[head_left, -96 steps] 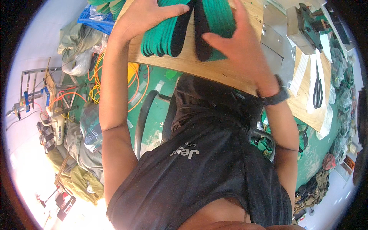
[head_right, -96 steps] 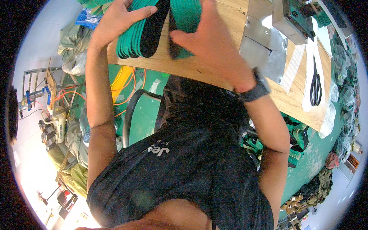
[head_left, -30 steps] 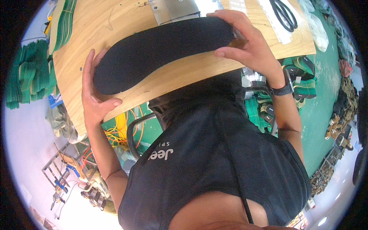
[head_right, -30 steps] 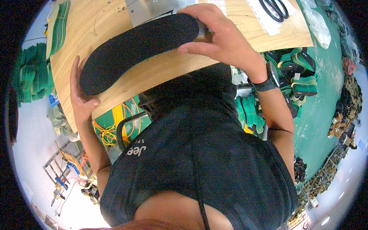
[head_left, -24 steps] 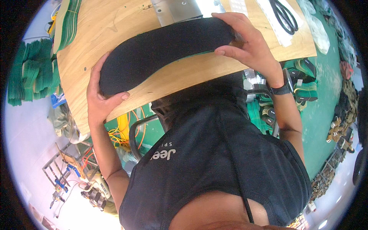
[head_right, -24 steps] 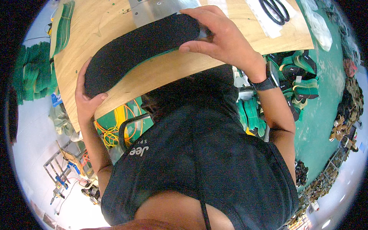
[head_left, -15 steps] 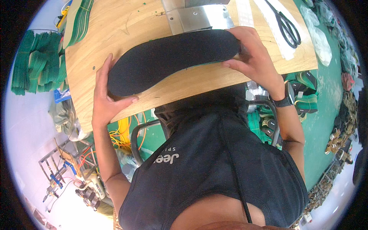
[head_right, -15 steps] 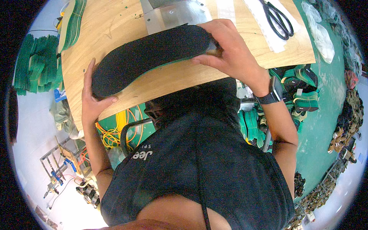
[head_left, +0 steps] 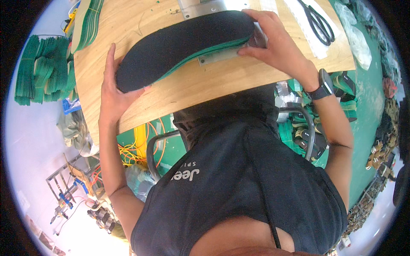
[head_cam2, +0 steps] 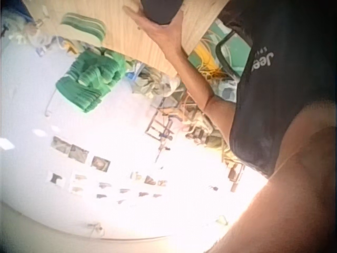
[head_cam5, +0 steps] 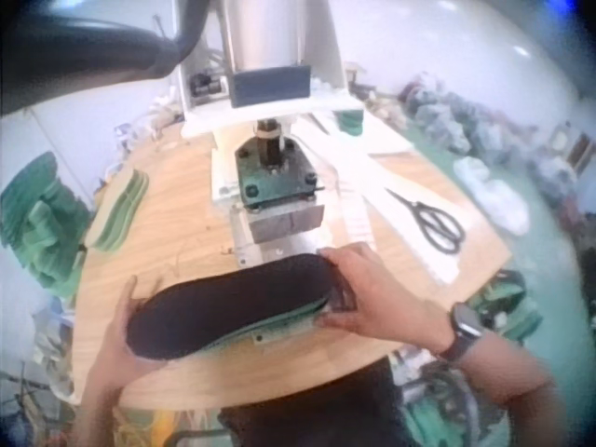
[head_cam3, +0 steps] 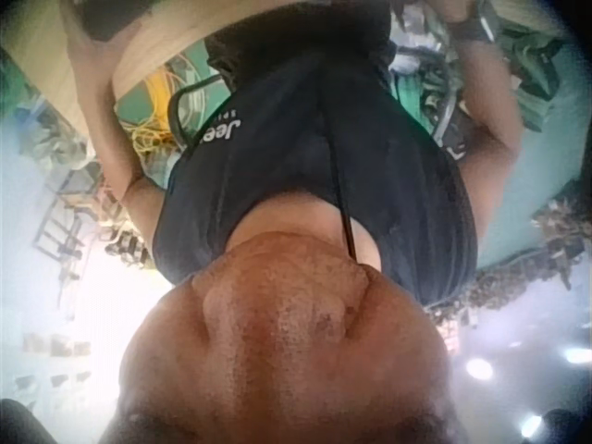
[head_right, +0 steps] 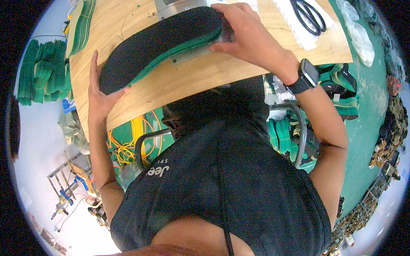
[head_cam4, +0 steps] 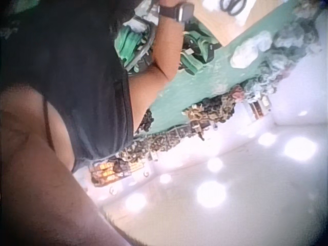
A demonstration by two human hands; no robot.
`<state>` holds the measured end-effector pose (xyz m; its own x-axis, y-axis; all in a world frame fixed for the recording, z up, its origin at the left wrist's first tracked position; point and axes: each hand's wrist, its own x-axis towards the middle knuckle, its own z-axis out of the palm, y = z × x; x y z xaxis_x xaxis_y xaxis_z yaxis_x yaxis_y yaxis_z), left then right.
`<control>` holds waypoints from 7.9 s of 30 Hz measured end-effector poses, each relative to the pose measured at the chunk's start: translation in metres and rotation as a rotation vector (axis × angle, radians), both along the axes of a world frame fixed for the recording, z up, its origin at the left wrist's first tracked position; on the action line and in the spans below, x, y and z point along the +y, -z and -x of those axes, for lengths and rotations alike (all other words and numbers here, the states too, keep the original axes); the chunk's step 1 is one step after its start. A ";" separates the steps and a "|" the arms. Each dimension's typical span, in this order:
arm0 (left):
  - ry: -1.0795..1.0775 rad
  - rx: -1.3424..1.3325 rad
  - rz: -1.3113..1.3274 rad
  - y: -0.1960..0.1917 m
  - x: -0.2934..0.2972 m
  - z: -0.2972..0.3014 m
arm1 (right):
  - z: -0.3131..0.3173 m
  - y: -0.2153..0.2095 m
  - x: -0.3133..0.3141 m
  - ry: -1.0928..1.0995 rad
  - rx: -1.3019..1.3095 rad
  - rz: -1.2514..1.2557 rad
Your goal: The person peels a label from a transparent sheet and presses it onto a shoe insole, then uses scissors to cut the label sheet and trim the insole.
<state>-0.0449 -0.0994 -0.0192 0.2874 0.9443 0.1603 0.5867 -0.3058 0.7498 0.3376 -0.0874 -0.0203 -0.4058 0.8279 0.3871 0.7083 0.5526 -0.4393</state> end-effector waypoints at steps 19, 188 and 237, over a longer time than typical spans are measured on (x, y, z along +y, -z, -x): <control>0.041 -0.056 -0.004 0.007 0.069 0.006 | 0.008 0.007 0.052 0.160 0.123 0.099; 0.338 -0.132 -0.318 0.021 0.015 -0.258 | -0.156 -0.033 -0.119 0.680 0.364 0.211; 0.258 0.482 -0.053 -0.059 0.095 -0.097 | 0.040 -0.015 -0.019 0.140 1.265 0.894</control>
